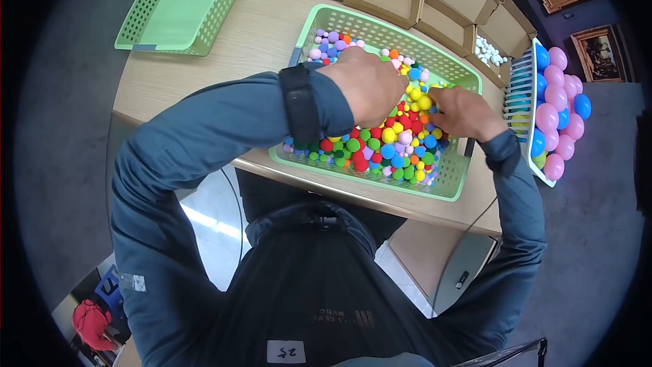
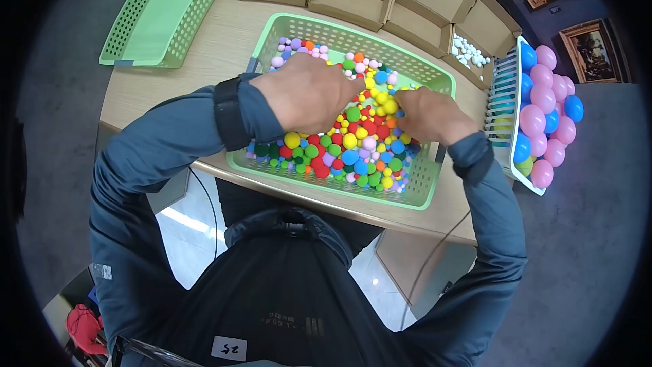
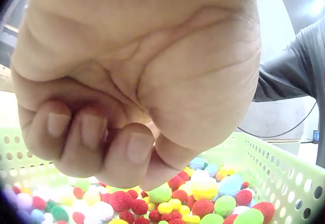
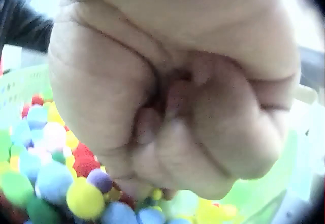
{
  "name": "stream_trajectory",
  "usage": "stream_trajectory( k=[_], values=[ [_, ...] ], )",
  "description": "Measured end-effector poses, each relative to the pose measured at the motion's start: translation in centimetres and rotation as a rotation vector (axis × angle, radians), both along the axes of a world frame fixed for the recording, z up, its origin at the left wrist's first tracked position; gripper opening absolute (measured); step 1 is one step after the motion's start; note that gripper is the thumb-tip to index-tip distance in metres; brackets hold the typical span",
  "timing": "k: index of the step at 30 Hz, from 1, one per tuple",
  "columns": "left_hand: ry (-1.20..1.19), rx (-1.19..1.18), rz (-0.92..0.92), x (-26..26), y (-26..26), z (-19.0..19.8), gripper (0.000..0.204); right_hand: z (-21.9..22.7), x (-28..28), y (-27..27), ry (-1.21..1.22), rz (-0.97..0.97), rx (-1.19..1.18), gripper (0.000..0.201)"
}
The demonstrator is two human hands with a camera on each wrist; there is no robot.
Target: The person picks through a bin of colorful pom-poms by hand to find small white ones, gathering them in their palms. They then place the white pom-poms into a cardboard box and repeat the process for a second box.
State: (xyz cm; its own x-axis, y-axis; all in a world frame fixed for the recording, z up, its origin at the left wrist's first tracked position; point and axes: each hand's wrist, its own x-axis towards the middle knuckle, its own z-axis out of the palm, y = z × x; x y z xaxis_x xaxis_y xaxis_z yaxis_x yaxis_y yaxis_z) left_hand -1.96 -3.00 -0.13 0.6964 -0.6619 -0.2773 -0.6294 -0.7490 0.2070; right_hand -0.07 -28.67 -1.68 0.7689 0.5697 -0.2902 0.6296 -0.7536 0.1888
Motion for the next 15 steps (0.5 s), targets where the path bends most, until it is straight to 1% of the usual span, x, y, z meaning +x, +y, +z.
stream_trajectory(
  k=[1, 2, 4, 5, 6, 8, 9, 11, 15],
  values=[
    [0.022, -0.005, 0.015, -0.1, 0.4, 0.1, 0.031, 1.1, 0.2, 0.1, 0.221, -0.068, 0.177, 0.012],
    [0.045, -0.009, 0.028, -0.2, 0.6, 0.2, 0.031, 1.3, 0.5, -0.1, 0.222, -0.071, 0.175, 0.012],
    [0.054, 0.021, 0.021, 0.0, 0.5, 0.3, 0.033, 1.5, 1.3, -1.1, -0.114, -0.07, 0.067, 0.013],
    [0.059, 0.056, 0.016, 0.1, 0.4, 0.3, 0.035, 0.8, 1.5, -1.5, -0.188, -0.025, 0.06, 0.01],
    [0.056, 0.055, 0.015, 0.0, 0.3, 0.3, 0.035, 0.3, 1.4, -1.5, -0.191, -0.026, 0.059, 0.01],
    [0.002, 0.017, -0.039, -0.1, 0.2, 0.1, 0.042, -0.7, 1.3, -1.2, -0.272, 0.014, -0.044, 0.005],
    [0.002, 0.016, -0.038, -0.1, 0.1, 0.0, 0.042, -1.1, 1.3, -1.2, -0.296, 0.033, -0.074, 0.002],
    [0.047, 0.081, -0.058, -0.1, -0.3, 0.5, 0.038, -1.9, 1.4, -1.3, -0.318, 0.046, -0.048, 0.002],
    [0.063, 0.088, -0.055, 0.0, -0.3, 0.9, 0.035, -3.0, 1.4, -1.2, -0.394, 0.093, -0.021, 0.003]
  ],
)
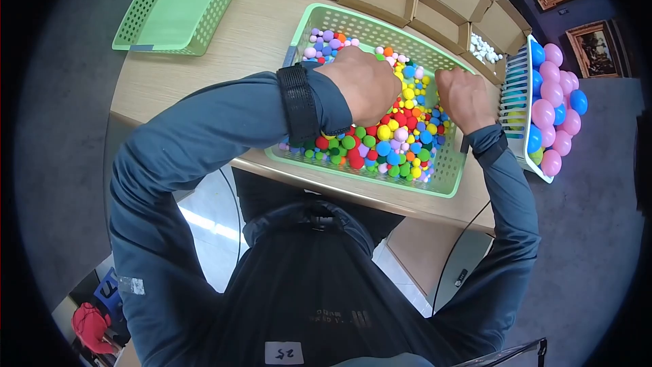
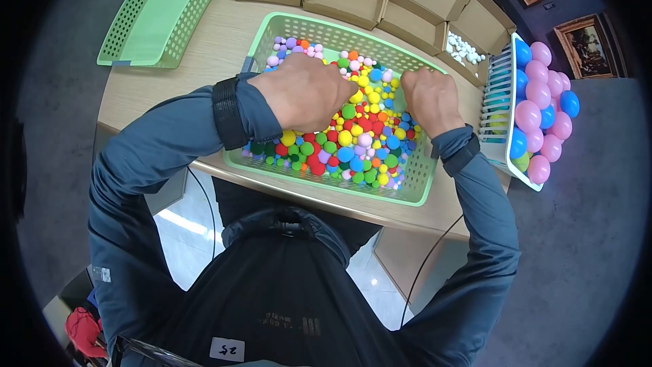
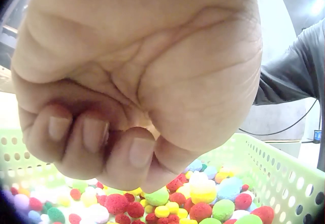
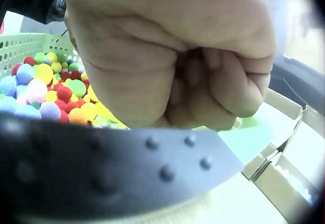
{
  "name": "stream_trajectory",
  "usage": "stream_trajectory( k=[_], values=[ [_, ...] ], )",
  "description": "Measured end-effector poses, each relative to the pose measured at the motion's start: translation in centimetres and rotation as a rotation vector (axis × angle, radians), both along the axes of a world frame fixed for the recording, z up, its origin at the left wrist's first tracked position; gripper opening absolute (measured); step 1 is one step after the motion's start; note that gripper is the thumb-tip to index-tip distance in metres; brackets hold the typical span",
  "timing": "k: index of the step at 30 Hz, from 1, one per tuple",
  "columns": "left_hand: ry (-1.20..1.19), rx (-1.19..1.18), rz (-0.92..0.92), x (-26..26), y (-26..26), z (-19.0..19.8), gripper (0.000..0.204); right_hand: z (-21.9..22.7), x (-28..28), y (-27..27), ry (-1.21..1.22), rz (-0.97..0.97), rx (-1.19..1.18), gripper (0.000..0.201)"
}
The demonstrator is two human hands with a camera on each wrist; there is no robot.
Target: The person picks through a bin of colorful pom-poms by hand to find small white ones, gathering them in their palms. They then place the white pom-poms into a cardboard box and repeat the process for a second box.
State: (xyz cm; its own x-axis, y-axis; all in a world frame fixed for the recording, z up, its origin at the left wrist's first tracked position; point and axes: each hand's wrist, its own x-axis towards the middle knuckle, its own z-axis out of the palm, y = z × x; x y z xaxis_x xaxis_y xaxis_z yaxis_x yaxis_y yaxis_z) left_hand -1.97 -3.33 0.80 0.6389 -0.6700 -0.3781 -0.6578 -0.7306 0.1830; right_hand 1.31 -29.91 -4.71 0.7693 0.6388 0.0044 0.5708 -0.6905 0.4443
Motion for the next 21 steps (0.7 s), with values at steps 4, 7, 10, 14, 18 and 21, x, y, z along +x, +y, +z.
stream_trajectory(
  k=[4, 7, 10, 14, 18, 21],
  values=[
    [0.02, -0.016, 0.008, -0.2, -0.2, 0.2, 0.03, -1.4, 0.5, -0.6, -0.001, 0.02, 0.001, 0.003],
    [0.005, -0.037, 0.017, -0.4, -0.2, -0.2, 0.025, -1.6, 0.7, -0.7, 0.007, 0.024, 0.026, 0.003],
    [-0.004, -0.042, 0.032, -0.3, -0.8, -0.3, 0.023, -1.8, 0.9, -0.8, 0.01, 0.033, 0.042, 0.004],
    [-0.008, -0.024, 0.027, 0.5, -2.5, 0.6, 0.026, -1.4, 0.9, 0.0, 0.126, 0.05, 0.092, 0.008],
    [0.031, -0.095, 0.079, 2.5, -5.2, 0.5, 0.032, 1.2, 0.5, 0.8, 0.178, -0.006, 0.177, 0.018],
    [0.006, -0.184, 0.093, 3.7, -6.7, -0.9, 0.034, 3.8, 0.3, -0.6, 0.216, -0.089, 0.356, 0.025]
  ],
)
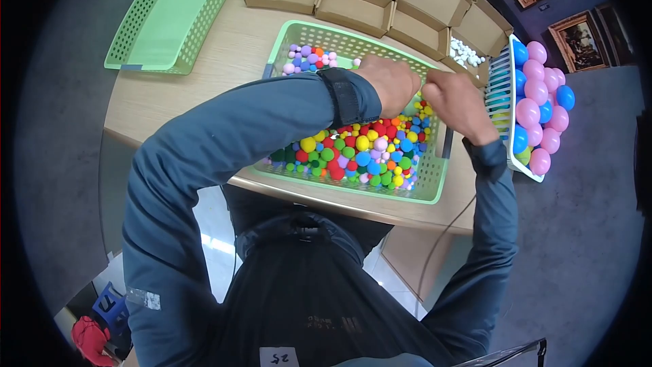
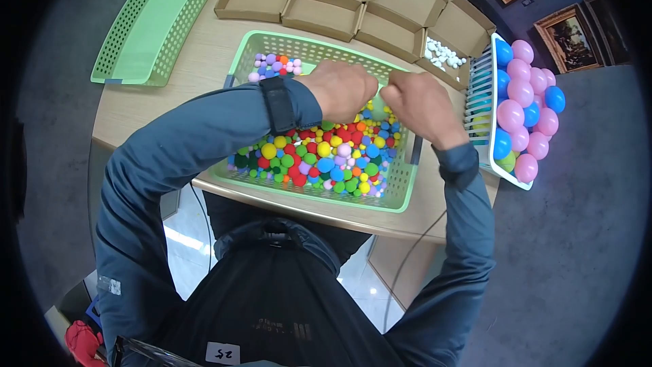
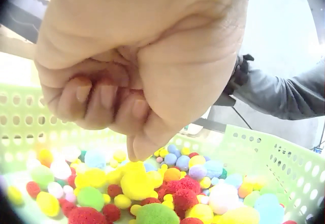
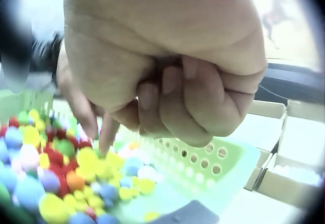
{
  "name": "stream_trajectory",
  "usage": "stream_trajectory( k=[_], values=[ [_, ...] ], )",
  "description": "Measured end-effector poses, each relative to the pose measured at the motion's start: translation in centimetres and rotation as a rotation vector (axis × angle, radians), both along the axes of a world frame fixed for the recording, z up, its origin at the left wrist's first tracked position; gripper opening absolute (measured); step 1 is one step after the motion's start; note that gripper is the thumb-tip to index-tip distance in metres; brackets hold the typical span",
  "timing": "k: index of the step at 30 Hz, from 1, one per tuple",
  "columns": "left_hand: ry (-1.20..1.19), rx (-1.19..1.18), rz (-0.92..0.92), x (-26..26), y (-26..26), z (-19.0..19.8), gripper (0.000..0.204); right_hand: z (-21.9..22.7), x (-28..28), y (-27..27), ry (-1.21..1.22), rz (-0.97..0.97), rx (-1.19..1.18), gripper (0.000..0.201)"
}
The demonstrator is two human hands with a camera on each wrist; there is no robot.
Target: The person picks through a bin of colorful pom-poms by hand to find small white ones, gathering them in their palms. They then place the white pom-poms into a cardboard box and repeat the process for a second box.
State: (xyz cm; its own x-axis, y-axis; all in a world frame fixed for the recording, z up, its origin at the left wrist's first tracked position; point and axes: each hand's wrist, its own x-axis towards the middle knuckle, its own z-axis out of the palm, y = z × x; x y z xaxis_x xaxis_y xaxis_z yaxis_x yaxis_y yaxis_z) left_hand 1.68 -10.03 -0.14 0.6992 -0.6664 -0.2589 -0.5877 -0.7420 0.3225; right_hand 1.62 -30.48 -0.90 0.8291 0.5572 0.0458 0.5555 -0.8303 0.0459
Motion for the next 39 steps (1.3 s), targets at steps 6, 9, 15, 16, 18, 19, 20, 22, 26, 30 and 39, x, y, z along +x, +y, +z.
stream_trajectory(
  k=[6, 9, 15, 16, 18, 19, 20, 22, 26, 30, 39],
  values=[
    [0.013, -0.006, 0.027, 1.0, -2.6, -1.6, 0.038, 2.7, -3.1, -3.8, 1.205, -0.286, 1.834, 0.032],
    [0.036, 0.027, -0.005, 1.0, -3.0, -1.7, 0.038, 1.2, -4.6, -5.4, 1.354, -0.187, 2.056, 0.03],
    [0.01, -0.043, -0.053, 0.9, -3.2, -3.2, 0.025, 0.2, -6.0, -6.4, 1.253, -0.404, 2.027, 0.024],
    [-0.012, -0.072, -0.069, 0.9, -3.3, -3.2, 0.014, 0.5, -6.0, -6.4, 1.251, -0.404, 2.03, 0.024],
    [-0.026, -0.072, -0.09, 0.7, -3.6, -3.2, 0.014, 0.9, -6.1, -6.6, 1.182, -0.429, 1.934, 0.025],
    [-0.04, -0.072, -0.106, 0.6, -3.7, -3.1, 0.014, 1.1, -6.1, -6.7, 1.182, -0.427, 1.934, 0.025],
    [-0.04, -0.071, -0.106, 0.6, -3.9, -2.9, 0.014, 1.1, -6.3, -6.7, 1.155, -0.417, 1.903, 0.026],
    [-0.028, 0.028, -0.107, 0.6, -4.2, -2.9, 0.036, 1.2, -6.6, -6.6, 1.128, -0.409, 1.877, 0.027],
    [-0.021, 0.037, -0.117, 0.6, -4.3, -3.0, 0.038, 1.3, -6.6, -6.3, 1.065, -0.468, 1.731, 0.022],
    [0.024, -0.01, -0.126, 0.5, -3.2, -2.2, 0.03, 1.0, -5.3, -5.0, 0.412, -0.319, 0.754, 0.011],
    [0.56, -0.37, 0.328, 2.1, 2.3, -1.8, 0.026, -1.2, -2.1, -0.6, -0.083, 0.185, -0.329, 0.004]
  ],
)
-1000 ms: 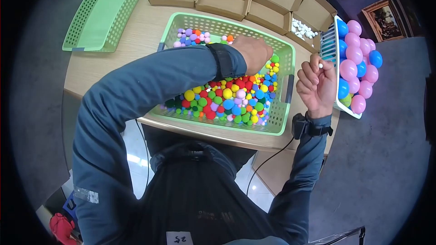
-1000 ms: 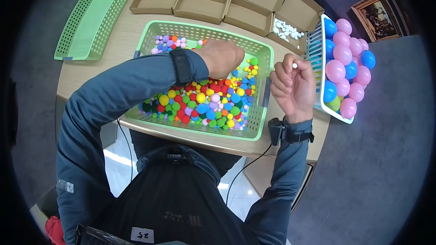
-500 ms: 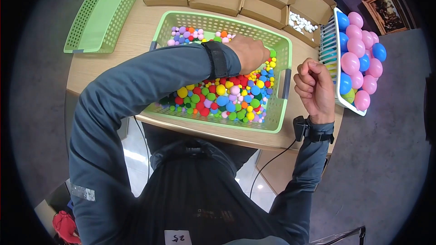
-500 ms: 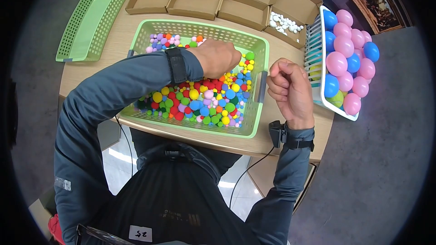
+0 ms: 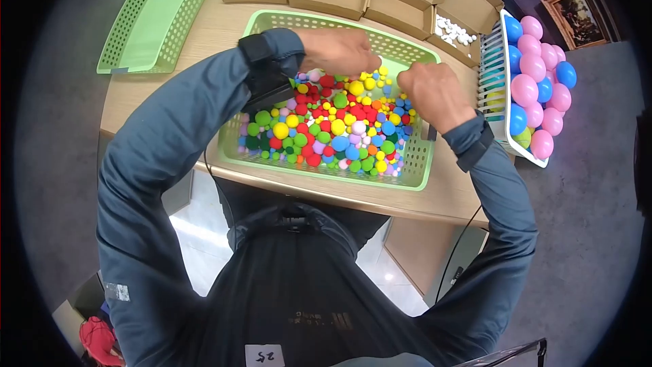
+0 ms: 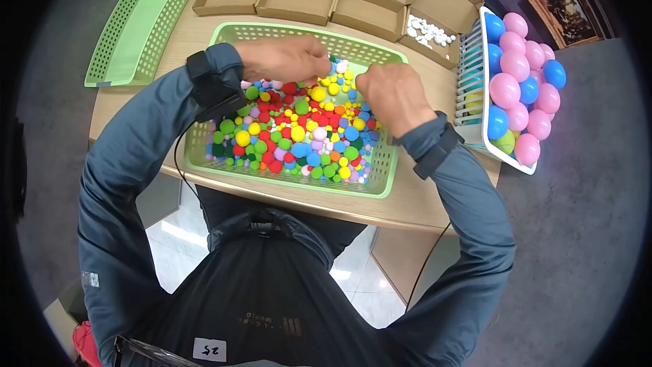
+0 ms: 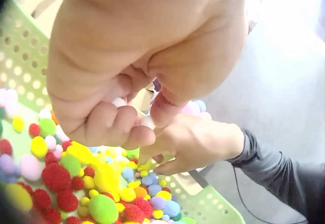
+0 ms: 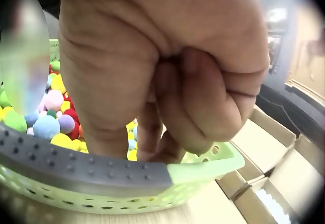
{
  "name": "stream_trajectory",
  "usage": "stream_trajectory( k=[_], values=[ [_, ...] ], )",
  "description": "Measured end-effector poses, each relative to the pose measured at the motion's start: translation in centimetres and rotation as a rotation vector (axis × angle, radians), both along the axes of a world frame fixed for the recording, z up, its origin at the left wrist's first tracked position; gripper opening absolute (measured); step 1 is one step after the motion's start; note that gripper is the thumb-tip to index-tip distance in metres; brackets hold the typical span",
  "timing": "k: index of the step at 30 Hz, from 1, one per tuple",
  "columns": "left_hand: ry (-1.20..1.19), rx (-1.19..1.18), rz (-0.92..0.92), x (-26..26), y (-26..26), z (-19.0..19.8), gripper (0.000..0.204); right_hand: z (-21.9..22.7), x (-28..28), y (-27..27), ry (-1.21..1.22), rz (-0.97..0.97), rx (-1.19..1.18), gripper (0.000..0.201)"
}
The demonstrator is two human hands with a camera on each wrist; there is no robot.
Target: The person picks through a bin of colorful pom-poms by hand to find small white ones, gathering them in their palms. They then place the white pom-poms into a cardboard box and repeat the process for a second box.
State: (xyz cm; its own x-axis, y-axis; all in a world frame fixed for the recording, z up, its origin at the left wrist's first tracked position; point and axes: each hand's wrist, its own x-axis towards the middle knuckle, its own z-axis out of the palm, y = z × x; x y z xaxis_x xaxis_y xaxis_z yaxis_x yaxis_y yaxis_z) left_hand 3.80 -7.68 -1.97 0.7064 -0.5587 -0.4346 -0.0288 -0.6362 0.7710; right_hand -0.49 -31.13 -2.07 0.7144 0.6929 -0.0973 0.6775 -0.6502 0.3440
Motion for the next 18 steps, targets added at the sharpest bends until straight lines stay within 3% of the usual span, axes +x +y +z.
stream_trajectory(
  k=[1, 3, 4, 6, 9, 11, 18],
  values=[
    [-0.001, -0.003, 0.005, 0.0, 0.7, 0.0, 0.026, -0.6, 0.3, 0.3, -0.001, 0.005, -0.003, 0.004],
    [0.565, -0.327, 0.174, 0.3, 2.0, 0.0, 0.019, -1.6, 0.9, 1.0, 0.067, -0.024, -0.011, 0.002],
    [0.669, -0.427, 0.231, 0.2, 2.4, 0.3, 0.011, -1.4, 1.0, 1.2, 0.068, -0.016, -0.015, 0.002],
    [0.719, -0.502, 0.288, 0.2, 3.2, 1.0, 0.009, -0.7, 1.8, 1.4, 0.101, -0.117, 0.279, 0.008],
    [0.816, -0.605, 0.34, 0.2, 3.9, 1.6, 0.009, 0.6, 2.9, 0.1, 0.175, -0.144, 0.33, 0.013],
    [0.739, -0.583, 0.369, -0.2, 3.8, 2.3, 0.011, 1.8, 2.6, 0.7, 0.295, -0.269, 0.245, 0.01],
    [0.674, -0.588, 0.417, -0.5, 1.4, 1.1, 0.015, -1.0, 2.3, 0.1, 0.183, -0.088, 0.012, 0.007]
  ],
)
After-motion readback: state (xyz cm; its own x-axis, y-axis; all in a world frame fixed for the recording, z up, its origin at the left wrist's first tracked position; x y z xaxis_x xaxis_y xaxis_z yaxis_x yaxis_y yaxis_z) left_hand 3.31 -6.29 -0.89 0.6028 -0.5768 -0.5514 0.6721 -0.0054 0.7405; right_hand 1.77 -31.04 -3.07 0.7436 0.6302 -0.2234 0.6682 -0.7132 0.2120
